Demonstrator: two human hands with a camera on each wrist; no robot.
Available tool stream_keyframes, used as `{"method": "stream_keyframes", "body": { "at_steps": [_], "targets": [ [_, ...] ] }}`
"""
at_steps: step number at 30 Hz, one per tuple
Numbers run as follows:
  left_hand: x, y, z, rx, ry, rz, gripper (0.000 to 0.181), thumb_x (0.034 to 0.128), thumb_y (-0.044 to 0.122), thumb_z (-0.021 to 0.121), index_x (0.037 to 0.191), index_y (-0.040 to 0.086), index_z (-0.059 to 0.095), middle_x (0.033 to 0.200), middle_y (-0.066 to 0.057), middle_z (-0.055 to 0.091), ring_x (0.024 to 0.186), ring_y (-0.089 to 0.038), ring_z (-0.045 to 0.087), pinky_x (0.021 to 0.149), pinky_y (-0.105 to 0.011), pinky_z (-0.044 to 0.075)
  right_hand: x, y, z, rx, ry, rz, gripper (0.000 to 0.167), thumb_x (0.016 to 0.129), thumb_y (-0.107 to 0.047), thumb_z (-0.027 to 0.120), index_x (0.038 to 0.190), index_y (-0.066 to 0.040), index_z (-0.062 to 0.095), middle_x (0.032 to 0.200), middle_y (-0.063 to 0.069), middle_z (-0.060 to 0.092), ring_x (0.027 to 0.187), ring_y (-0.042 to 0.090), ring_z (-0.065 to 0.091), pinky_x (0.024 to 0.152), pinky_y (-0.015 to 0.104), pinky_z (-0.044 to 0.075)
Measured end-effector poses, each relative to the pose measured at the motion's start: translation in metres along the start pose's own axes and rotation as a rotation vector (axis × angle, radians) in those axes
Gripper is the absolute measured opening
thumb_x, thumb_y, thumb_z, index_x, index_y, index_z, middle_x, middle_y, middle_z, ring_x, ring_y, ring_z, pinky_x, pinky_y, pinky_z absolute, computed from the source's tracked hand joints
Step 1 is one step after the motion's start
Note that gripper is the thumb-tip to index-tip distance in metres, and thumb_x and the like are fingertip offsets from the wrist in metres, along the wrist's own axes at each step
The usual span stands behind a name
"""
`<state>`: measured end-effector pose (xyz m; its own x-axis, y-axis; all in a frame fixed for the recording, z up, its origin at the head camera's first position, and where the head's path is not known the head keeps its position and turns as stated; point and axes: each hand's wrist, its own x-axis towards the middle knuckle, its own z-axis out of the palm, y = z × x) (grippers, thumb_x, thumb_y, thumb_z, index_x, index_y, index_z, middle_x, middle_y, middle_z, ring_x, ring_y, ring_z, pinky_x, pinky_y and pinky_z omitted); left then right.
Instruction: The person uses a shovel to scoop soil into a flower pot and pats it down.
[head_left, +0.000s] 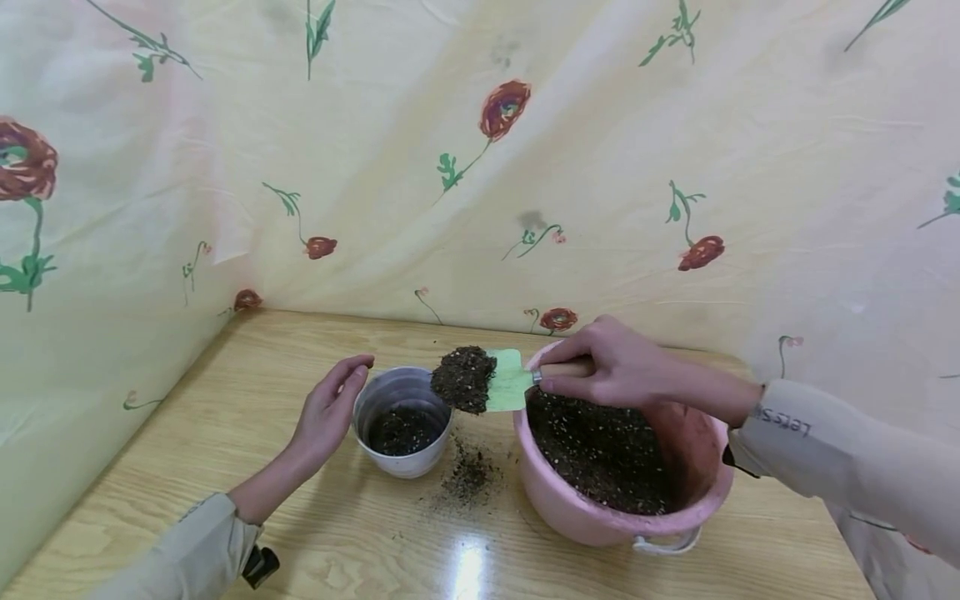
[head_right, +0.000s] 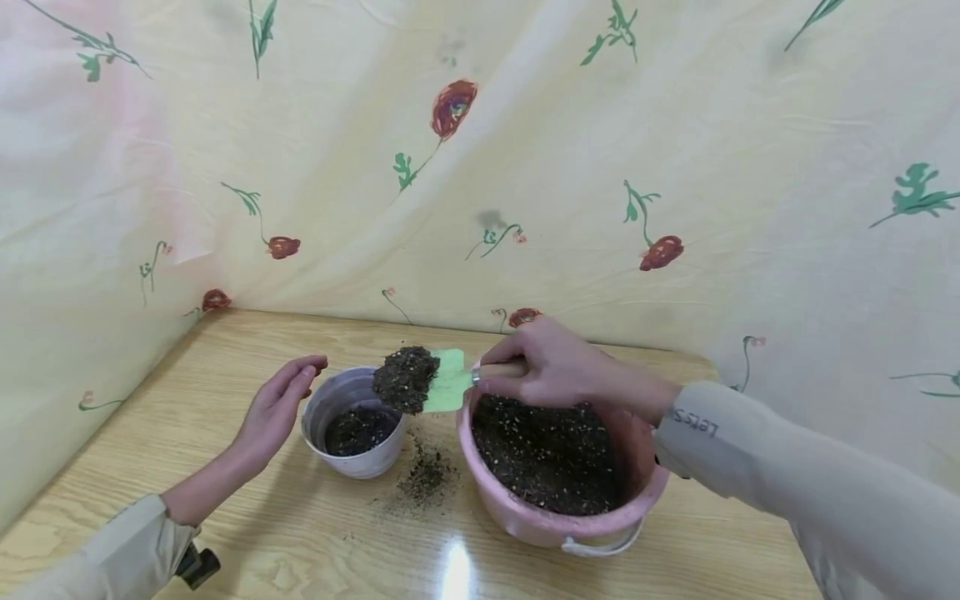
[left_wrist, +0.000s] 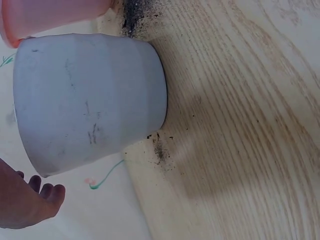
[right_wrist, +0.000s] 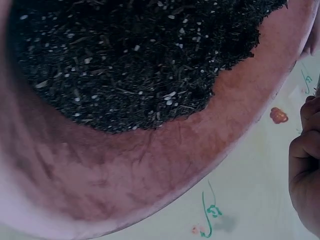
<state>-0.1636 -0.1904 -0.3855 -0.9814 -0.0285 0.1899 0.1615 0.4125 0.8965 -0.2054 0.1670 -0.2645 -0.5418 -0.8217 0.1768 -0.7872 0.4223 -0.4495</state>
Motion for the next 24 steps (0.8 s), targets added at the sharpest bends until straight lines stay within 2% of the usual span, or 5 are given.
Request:
{"method": "stream_keyframes", "body": {
  "at_steps": [4, 7, 10, 17, 24],
  "targets": [
    [0.000, -0.003, 0.002, -0.007, 0.003, -0.022, 0.042, 0.1049, 0.034, 0.039, 0.133, 0.006, 0.053, 0.133, -0.013, 0.056, 0.113, -0.022, 0.051, 0.088, -0.033, 0.043, 0.011, 0.000, 0.004, 0.000, 0.003, -0.026, 0.009, 0.089, -0.023, 0.069, 0.082, -0.019, 0.075, 0.058, -0.018, 0.056, 0.045, -0.004, 0.041, 0.042, 0.018, 0.038],
    [-0.001, -0.005, 0.003, -0.030, -0.006, -0.040, 0.044, 0.1050, 0.035, 0.038, 0.134, 0.005, 0.051, 0.135, -0.013, 0.054, 0.117, -0.023, 0.049, 0.096, -0.040, 0.040, 0.018, -0.001, 0.005, 0.005, -0.016, -0.027, 0.011, 0.089, -0.024, 0.069, 0.080, -0.020, 0.073, 0.055, -0.018, 0.053, 0.043, -0.002, 0.039, 0.040, 0.019, 0.035],
    [-0.002, -0.008, 0.005, -0.060, -0.023, -0.055, 0.045, 0.1052, 0.035, 0.038, 0.136, 0.004, 0.049, 0.138, -0.014, 0.051, 0.124, -0.025, 0.046, 0.103, -0.044, 0.037, 0.023, -0.001, 0.006, 0.021, -0.029, -0.019, 0.009, 0.089, -0.024, 0.069, 0.088, -0.019, 0.076, 0.058, -0.016, 0.058, 0.044, -0.001, 0.043, 0.042, 0.020, 0.039],
    [-0.002, -0.011, 0.008, -0.113, -0.020, -0.066, 0.044, 0.1057, 0.030, 0.037, 0.137, 0.001, 0.048, 0.140, -0.018, 0.048, 0.133, -0.029, 0.041, 0.111, -0.044, 0.030, 0.035, 0.001, 0.011, 0.021, -0.068, -0.078, 0.015, 0.091, -0.022, 0.066, 0.078, -0.020, 0.073, 0.053, -0.017, 0.050, 0.043, -0.003, 0.037, 0.042, 0.018, 0.034],
    [-0.004, -0.018, 0.016, -0.067, -0.016, -0.093, 0.046, 0.1059, 0.035, 0.034, 0.137, 0.005, 0.049, 0.142, -0.017, 0.048, 0.135, -0.031, 0.039, 0.113, -0.046, 0.029, 0.045, 0.003, 0.019, -0.006, -0.123, -0.065, 0.018, 0.091, -0.026, 0.064, 0.074, -0.024, 0.070, 0.051, -0.020, 0.046, 0.042, -0.004, 0.033, 0.041, 0.017, 0.030]
  ]
}}
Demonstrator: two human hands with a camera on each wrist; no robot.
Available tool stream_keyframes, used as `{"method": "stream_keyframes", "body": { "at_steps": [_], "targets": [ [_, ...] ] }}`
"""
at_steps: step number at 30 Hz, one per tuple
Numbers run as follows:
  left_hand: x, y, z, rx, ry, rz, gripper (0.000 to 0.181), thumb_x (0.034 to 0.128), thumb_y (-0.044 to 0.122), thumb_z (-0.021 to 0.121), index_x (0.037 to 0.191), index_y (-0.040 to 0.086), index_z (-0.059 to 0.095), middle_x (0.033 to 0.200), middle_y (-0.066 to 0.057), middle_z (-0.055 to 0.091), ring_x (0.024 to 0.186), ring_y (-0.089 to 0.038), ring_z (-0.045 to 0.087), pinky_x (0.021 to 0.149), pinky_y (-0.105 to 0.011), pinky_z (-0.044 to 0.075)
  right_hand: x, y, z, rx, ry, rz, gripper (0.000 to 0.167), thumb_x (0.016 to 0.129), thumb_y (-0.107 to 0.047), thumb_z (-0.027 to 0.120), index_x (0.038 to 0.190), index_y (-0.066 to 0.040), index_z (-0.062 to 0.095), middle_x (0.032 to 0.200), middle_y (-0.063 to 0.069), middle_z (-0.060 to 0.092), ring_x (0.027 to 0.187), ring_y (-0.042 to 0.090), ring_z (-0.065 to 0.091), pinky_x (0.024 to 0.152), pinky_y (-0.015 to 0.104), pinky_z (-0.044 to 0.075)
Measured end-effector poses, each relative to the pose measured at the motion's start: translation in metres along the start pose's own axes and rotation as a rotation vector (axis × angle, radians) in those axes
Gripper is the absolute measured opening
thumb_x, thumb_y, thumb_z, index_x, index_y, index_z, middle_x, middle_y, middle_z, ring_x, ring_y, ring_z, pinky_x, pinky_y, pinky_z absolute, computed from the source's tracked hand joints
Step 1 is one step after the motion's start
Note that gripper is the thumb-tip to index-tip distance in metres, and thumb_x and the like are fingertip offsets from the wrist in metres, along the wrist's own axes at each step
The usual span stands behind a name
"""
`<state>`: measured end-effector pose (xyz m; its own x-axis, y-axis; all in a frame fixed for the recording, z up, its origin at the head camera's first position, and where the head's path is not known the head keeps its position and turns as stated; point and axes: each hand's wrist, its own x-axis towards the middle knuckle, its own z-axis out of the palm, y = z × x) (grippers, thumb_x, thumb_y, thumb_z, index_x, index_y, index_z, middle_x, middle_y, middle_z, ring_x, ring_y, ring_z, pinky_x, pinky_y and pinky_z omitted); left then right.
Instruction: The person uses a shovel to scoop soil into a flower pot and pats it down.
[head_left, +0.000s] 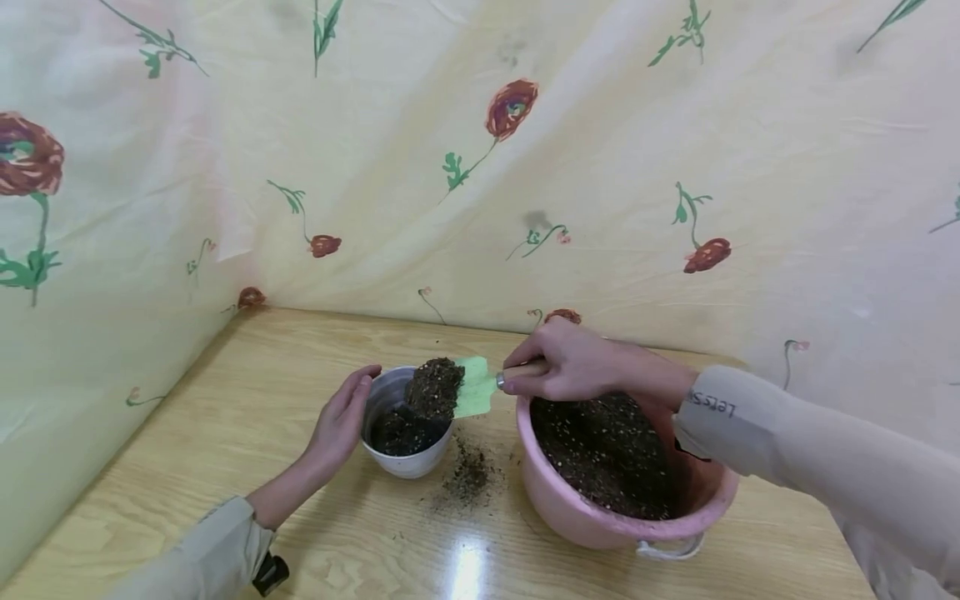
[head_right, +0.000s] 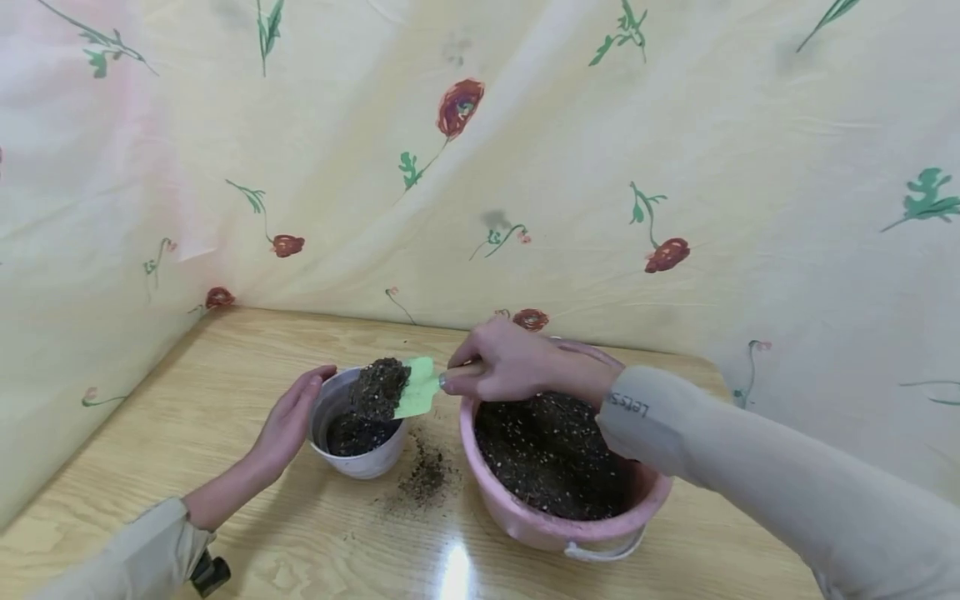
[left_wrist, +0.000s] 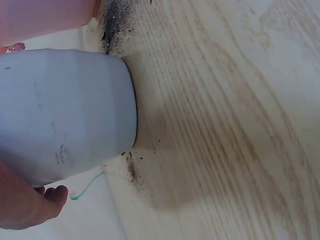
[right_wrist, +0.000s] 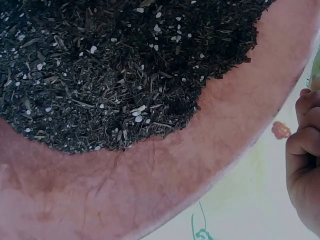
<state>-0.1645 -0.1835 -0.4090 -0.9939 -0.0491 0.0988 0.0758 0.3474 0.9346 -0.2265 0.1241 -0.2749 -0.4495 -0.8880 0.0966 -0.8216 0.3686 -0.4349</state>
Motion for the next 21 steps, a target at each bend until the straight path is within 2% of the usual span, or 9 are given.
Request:
{"method": "stream_keyframes", "body": {
  "at_steps": [7, 14, 21],
  "targets": [
    [-0.002, -0.004, 0.007, 0.017, 0.009, 0.009, 0.045, 0.1064, 0.032, 0.033, 0.139, 0.005, 0.047, 0.145, -0.019, 0.045, 0.136, -0.033, 0.037, 0.113, -0.047, 0.028, 0.009, -0.001, 0.002, -0.032, -0.048, 0.026, 0.028, 0.090, -0.027, 0.064, 0.063, -0.023, 0.062, 0.048, -0.019, 0.038, 0.041, -0.003, 0.027, 0.042, 0.017, 0.026],
    [-0.002, -0.007, 0.009, 0.055, 0.005, 0.021, 0.046, 0.1070, 0.032, 0.030, 0.143, 0.005, 0.043, 0.148, -0.017, 0.041, 0.139, -0.032, 0.033, 0.113, -0.049, 0.027, 0.019, -0.005, 0.001, -0.057, -0.129, 0.057, 0.040, 0.089, -0.027, 0.064, 0.053, -0.024, 0.047, 0.047, -0.017, 0.031, 0.041, -0.001, 0.022, 0.043, 0.017, 0.020],
    [-0.002, -0.009, 0.008, 0.042, -0.017, 0.013, 0.049, 0.1072, 0.035, 0.026, 0.144, 0.006, 0.040, 0.149, -0.017, 0.038, 0.139, -0.033, 0.031, 0.113, -0.050, 0.027, 0.029, -0.012, 0.004, -0.064, -0.185, 0.090, 0.033, 0.089, -0.028, 0.065, 0.057, -0.023, 0.060, 0.046, -0.016, 0.037, 0.040, 0.000, 0.026, 0.042, 0.018, 0.024]
  ]
}}
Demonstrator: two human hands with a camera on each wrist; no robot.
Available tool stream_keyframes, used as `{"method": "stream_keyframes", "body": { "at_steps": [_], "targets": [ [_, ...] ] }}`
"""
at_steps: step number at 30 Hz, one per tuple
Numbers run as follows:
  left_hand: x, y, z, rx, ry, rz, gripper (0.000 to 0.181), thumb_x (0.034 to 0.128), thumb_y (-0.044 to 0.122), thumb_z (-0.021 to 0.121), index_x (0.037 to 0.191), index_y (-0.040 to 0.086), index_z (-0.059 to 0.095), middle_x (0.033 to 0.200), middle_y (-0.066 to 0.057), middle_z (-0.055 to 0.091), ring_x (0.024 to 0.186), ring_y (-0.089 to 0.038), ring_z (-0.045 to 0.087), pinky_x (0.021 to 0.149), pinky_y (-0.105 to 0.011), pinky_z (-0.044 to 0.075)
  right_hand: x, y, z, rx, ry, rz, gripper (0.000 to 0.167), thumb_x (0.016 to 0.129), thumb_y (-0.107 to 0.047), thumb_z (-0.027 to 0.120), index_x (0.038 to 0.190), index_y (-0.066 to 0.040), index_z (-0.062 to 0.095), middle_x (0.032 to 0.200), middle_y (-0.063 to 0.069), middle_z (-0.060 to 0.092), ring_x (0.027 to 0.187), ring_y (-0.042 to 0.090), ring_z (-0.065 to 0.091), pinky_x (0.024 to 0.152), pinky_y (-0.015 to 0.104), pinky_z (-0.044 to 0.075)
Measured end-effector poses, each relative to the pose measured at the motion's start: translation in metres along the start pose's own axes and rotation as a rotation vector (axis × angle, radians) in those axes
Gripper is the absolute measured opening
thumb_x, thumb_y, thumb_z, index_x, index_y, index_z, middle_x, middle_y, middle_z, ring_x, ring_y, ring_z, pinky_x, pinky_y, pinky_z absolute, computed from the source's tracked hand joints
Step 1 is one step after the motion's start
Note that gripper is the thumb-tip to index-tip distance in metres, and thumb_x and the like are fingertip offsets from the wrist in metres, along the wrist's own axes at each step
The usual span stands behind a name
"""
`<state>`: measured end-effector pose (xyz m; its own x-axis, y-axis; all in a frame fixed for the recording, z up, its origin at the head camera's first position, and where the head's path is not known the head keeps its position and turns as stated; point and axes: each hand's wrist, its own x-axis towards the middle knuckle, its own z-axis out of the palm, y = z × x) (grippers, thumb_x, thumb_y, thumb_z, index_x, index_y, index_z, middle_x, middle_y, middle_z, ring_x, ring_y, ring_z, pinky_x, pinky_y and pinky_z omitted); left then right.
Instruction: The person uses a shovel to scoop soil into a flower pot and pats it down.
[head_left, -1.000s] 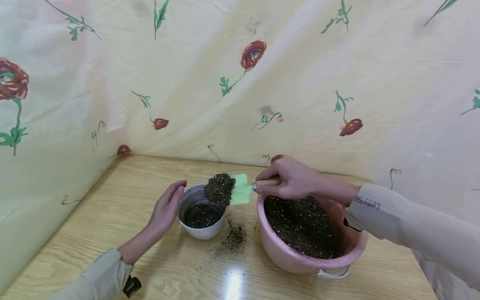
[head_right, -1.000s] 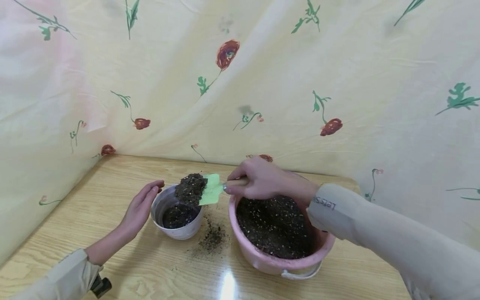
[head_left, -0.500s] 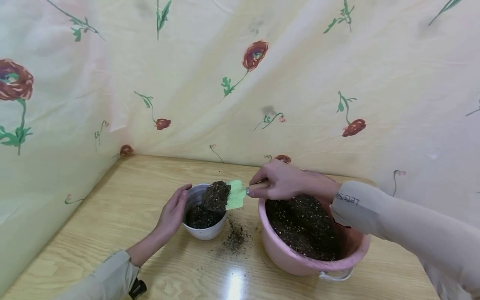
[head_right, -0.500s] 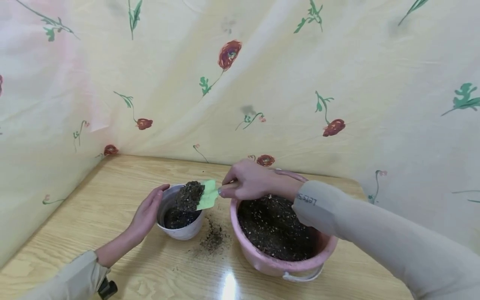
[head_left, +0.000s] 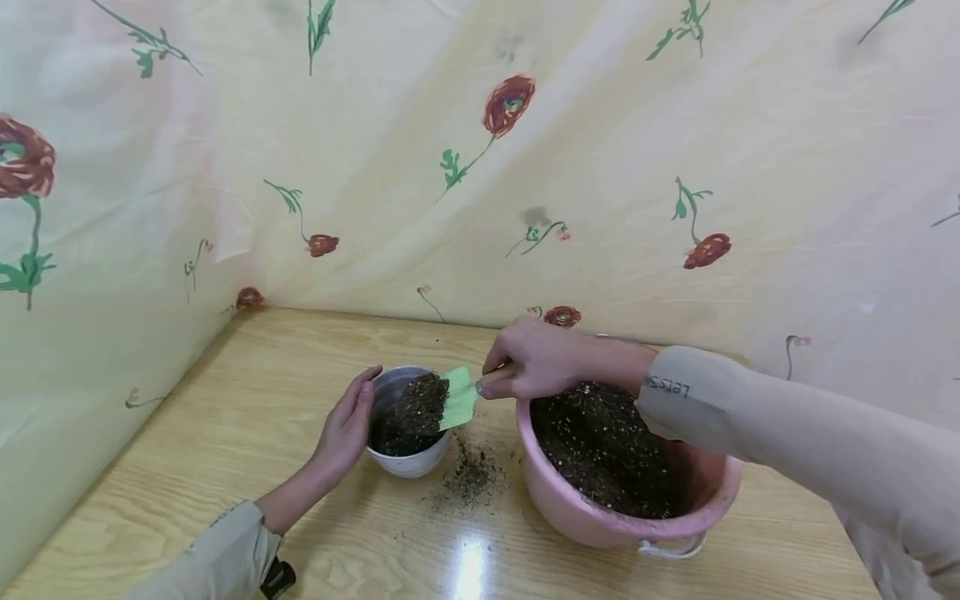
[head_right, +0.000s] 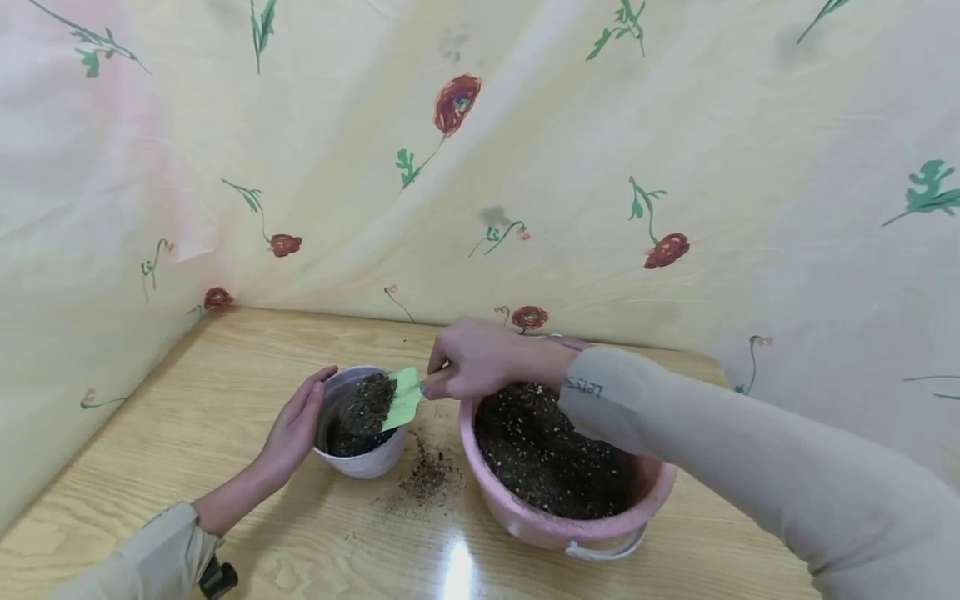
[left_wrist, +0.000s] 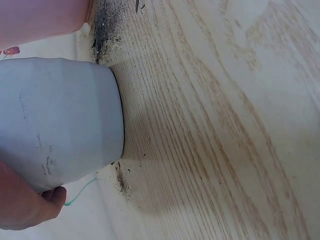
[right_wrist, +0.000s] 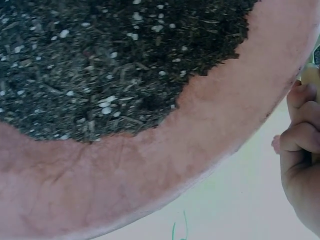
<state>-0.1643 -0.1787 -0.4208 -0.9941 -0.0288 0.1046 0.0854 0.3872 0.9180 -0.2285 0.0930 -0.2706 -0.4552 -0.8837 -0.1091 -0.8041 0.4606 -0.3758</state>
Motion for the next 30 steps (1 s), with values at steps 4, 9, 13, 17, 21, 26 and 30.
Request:
{"method": "stream_keyframes", "body": {
  "at_steps": [4, 9, 13, 17, 21, 26, 30],
  "targets": [
    [0.000, -0.001, 0.001, -0.002, -0.001, -0.007, 0.048, 0.1073, 0.035, 0.026, 0.144, 0.007, 0.041, 0.150, -0.018, 0.038, 0.139, -0.033, 0.031, 0.113, -0.051, 0.027, 0.005, -0.001, 0.002, -0.027, -0.010, 0.008, 0.032, 0.089, -0.028, 0.066, 0.057, -0.024, 0.061, 0.046, -0.016, 0.037, 0.041, 0.001, 0.027, 0.044, 0.018, 0.024],
    [-0.001, -0.002, 0.003, 0.002, -0.001, -0.014, 0.048, 0.1073, 0.035, 0.025, 0.144, 0.007, 0.041, 0.150, -0.018, 0.038, 0.139, -0.034, 0.031, 0.113, -0.051, 0.026, 0.007, 0.000, 0.006, -0.050, -0.013, 0.025, 0.038, 0.089, -0.029, 0.066, 0.053, -0.024, 0.055, 0.045, -0.016, 0.032, 0.041, 0.002, 0.023, 0.044, 0.018, 0.021],
    [-0.002, -0.001, 0.004, 0.010, 0.003, -0.012, 0.049, 0.1073, 0.035, 0.025, 0.144, 0.007, 0.041, 0.149, -0.018, 0.039, 0.139, -0.034, 0.031, 0.113, -0.051, 0.026, 0.008, 0.000, 0.006, -0.066, -0.017, 0.038, 0.045, 0.089, -0.029, 0.066, 0.050, -0.024, 0.045, 0.044, -0.016, 0.028, 0.040, 0.002, 0.019, 0.043, 0.018, 0.018],
    [-0.001, -0.001, 0.004, 0.004, 0.005, -0.008, 0.049, 0.1072, 0.036, 0.025, 0.144, 0.006, 0.041, 0.149, -0.018, 0.039, 0.139, -0.034, 0.031, 0.113, -0.052, 0.027, 0.011, -0.001, 0.005, -0.074, -0.023, 0.042, 0.050, 0.089, -0.027, 0.065, 0.047, -0.025, 0.037, 0.042, -0.015, 0.024, 0.040, 0.001, 0.014, 0.042, 0.018, 0.015],
    [-0.001, -0.001, 0.004, -0.004, 0.012, 0.006, 0.049, 0.1073, 0.034, 0.026, 0.143, 0.005, 0.041, 0.148, -0.019, 0.040, 0.139, -0.035, 0.031, 0.112, -0.053, 0.027, 0.014, -0.003, 0.004, -0.077, -0.025, 0.049, 0.051, 0.088, -0.024, 0.064, 0.045, -0.025, 0.035, 0.042, -0.014, 0.021, 0.042, 0.002, 0.012, 0.043, 0.019, 0.013],
    [-0.001, -0.002, 0.002, -0.007, 0.011, 0.017, 0.049, 0.1074, 0.034, 0.026, 0.143, 0.005, 0.041, 0.148, -0.019, 0.040, 0.139, -0.034, 0.031, 0.112, -0.052, 0.027, 0.017, -0.007, 0.000, -0.088, -0.061, 0.091, 0.049, 0.086, -0.024, 0.065, 0.044, -0.024, 0.040, 0.041, -0.014, 0.026, 0.041, 0.002, 0.017, 0.044, 0.019, 0.019],
    [-0.001, -0.001, 0.002, -0.003, 0.024, 0.027, 0.049, 0.1074, 0.034, 0.026, 0.143, 0.005, 0.041, 0.148, -0.019, 0.040, 0.139, -0.034, 0.032, 0.112, -0.052, 0.027, 0.019, -0.012, -0.005, -0.114, -0.091, 0.134, 0.046, 0.085, -0.024, 0.067, 0.044, -0.023, 0.045, 0.041, -0.015, 0.031, 0.042, 0.004, 0.024, 0.045, 0.020, 0.025]
  ]
}}
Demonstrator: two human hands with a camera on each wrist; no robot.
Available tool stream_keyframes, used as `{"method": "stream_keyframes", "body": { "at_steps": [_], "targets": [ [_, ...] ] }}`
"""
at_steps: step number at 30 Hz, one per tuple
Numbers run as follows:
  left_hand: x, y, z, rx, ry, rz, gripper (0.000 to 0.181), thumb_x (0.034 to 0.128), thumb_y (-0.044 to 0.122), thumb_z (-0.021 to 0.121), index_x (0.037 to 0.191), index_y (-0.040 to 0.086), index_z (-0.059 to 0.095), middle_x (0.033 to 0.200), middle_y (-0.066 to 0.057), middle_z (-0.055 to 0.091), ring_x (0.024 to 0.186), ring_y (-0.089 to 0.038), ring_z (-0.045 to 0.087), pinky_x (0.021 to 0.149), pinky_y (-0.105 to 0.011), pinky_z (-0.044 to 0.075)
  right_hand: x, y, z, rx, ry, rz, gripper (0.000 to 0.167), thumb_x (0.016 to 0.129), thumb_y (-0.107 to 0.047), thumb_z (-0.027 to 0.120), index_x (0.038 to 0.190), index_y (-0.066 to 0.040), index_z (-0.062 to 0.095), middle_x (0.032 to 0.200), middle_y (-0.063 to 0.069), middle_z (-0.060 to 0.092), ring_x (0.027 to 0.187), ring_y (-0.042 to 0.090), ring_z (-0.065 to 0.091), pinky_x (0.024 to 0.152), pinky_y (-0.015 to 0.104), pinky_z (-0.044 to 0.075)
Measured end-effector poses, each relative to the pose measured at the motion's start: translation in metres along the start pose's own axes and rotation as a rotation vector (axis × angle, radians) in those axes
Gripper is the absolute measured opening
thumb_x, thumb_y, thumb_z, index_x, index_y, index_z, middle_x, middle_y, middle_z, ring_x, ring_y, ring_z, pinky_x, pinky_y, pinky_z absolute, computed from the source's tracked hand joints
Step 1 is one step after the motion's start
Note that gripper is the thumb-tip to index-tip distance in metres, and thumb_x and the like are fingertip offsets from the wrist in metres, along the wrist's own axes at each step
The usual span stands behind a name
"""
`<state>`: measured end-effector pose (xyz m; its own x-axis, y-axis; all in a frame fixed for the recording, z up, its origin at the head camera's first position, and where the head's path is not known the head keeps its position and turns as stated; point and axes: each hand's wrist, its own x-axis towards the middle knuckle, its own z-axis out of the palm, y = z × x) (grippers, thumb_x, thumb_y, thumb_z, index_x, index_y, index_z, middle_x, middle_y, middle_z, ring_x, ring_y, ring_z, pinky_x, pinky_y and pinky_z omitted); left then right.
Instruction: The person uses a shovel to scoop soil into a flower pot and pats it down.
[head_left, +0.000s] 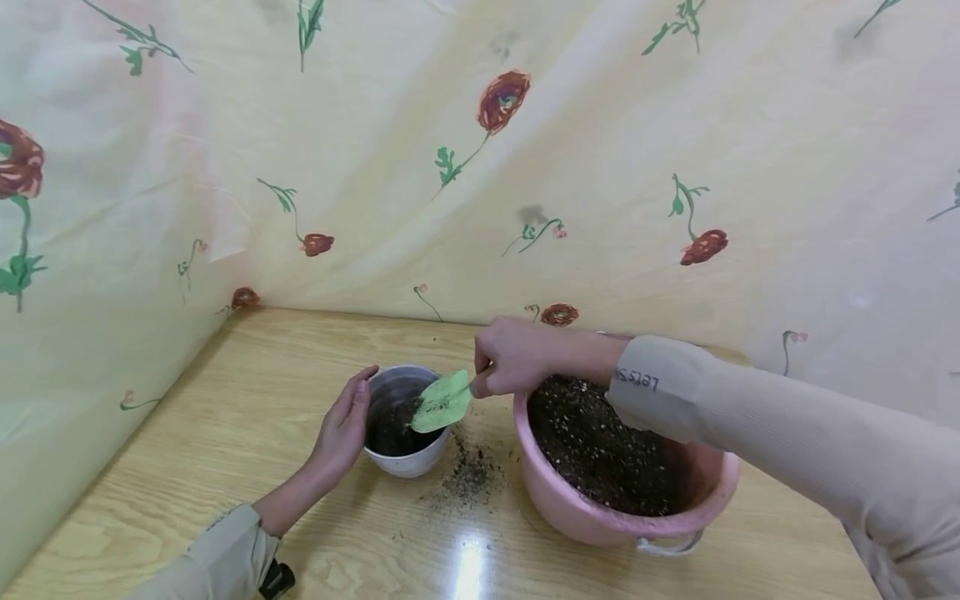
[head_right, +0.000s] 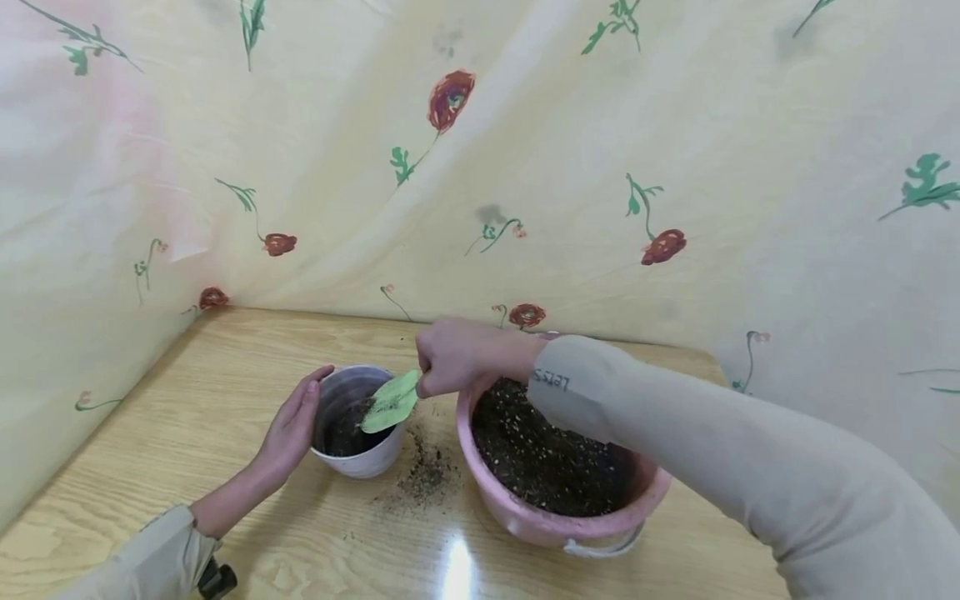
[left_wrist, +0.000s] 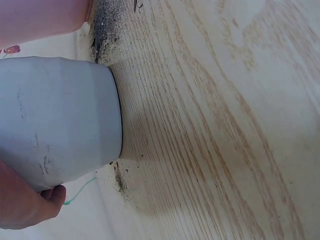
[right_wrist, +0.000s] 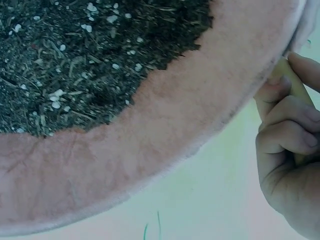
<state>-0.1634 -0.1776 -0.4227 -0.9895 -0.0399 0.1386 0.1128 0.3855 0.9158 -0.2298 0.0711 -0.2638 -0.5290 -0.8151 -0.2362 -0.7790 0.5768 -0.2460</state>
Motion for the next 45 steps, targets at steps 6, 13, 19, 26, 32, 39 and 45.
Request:
{"method": "stream_keyframes", "body": {
  "at_steps": [6, 13, 19, 26, 32, 39, 45],
  "targets": [
    [-0.001, 0.001, 0.001, -0.013, -0.004, 0.000, 0.048, 0.1075, 0.032, 0.027, 0.144, 0.004, 0.041, 0.148, -0.020, 0.039, 0.139, -0.034, 0.031, 0.113, -0.051, 0.025, -0.002, -0.005, -0.009, -0.006, -0.060, 0.038, 0.052, 0.086, -0.023, 0.066, 0.044, -0.022, 0.035, 0.042, -0.011, 0.022, 0.043, 0.006, 0.014, 0.046, 0.021, 0.018],
    [-0.001, 0.002, 0.000, -0.004, -0.005, -0.010, 0.049, 0.1072, 0.034, 0.026, 0.145, 0.005, 0.040, 0.149, -0.020, 0.038, 0.139, -0.035, 0.031, 0.113, -0.051, 0.025, -0.007, -0.014, -0.027, -0.032, -0.091, 0.093, 0.052, 0.086, -0.024, 0.067, 0.045, -0.021, 0.035, 0.044, -0.010, 0.020, 0.045, 0.007, 0.014, 0.048, 0.022, 0.020],
    [0.000, 0.002, -0.001, 0.002, -0.023, -0.019, 0.052, 0.1069, 0.037, 0.025, 0.146, 0.005, 0.037, 0.150, -0.021, 0.035, 0.140, -0.036, 0.029, 0.113, -0.052, 0.025, -0.016, -0.018, -0.039, -0.034, -0.102, 0.133, 0.041, 0.086, -0.026, 0.067, 0.049, -0.021, 0.048, 0.046, -0.010, 0.028, 0.046, 0.007, 0.021, 0.051, 0.022, 0.028],
    [0.002, 0.004, -0.004, -0.004, -0.014, -0.018, 0.052, 0.1067, 0.037, 0.027, 0.145, 0.004, 0.037, 0.147, -0.020, 0.040, 0.137, -0.034, 0.035, 0.112, -0.049, 0.028, -0.029, -0.017, -0.050, -0.067, -0.085, 0.106, 0.035, 0.086, -0.025, 0.065, 0.053, -0.016, 0.059, 0.047, -0.010, 0.034, 0.048, 0.008, 0.027, 0.052, 0.023, 0.031],
    [0.004, 0.011, -0.009, -0.018, 0.012, 0.033, 0.049, 0.1072, 0.033, 0.027, 0.145, 0.003, 0.037, 0.140, -0.023, 0.046, 0.133, -0.037, 0.040, 0.110, -0.051, 0.031, -0.043, -0.014, -0.057, -0.053, -0.053, 0.079, 0.036, 0.086, -0.024, 0.064, 0.051, -0.019, 0.056, 0.047, -0.011, 0.032, 0.047, 0.007, 0.025, 0.050, 0.023, 0.028],
    [0.009, 0.017, -0.011, -0.015, 0.005, 0.070, 0.047, 0.1073, 0.031, 0.028, 0.144, 0.003, 0.037, 0.140, -0.023, 0.047, 0.133, -0.037, 0.041, 0.110, -0.050, 0.031, -0.063, -0.006, -0.053, -0.002, -0.006, 0.018, 0.040, 0.086, -0.021, 0.064, 0.049, -0.021, 0.051, 0.044, -0.014, 0.033, 0.043, 0.003, 0.024, 0.045, 0.020, 0.024],
    [0.012, 0.026, -0.010, -0.011, 0.016, 0.119, 0.045, 0.1073, 0.028, 0.029, 0.143, 0.001, 0.039, 0.140, -0.022, 0.047, 0.133, -0.034, 0.041, 0.110, -0.049, 0.032, -0.085, -0.001, -0.054, 0.012, 0.052, -0.005, 0.046, 0.090, -0.023, 0.064, 0.050, -0.022, 0.041, 0.047, -0.014, 0.030, 0.043, 0.002, 0.022, 0.044, 0.019, 0.023]
  ]
}}
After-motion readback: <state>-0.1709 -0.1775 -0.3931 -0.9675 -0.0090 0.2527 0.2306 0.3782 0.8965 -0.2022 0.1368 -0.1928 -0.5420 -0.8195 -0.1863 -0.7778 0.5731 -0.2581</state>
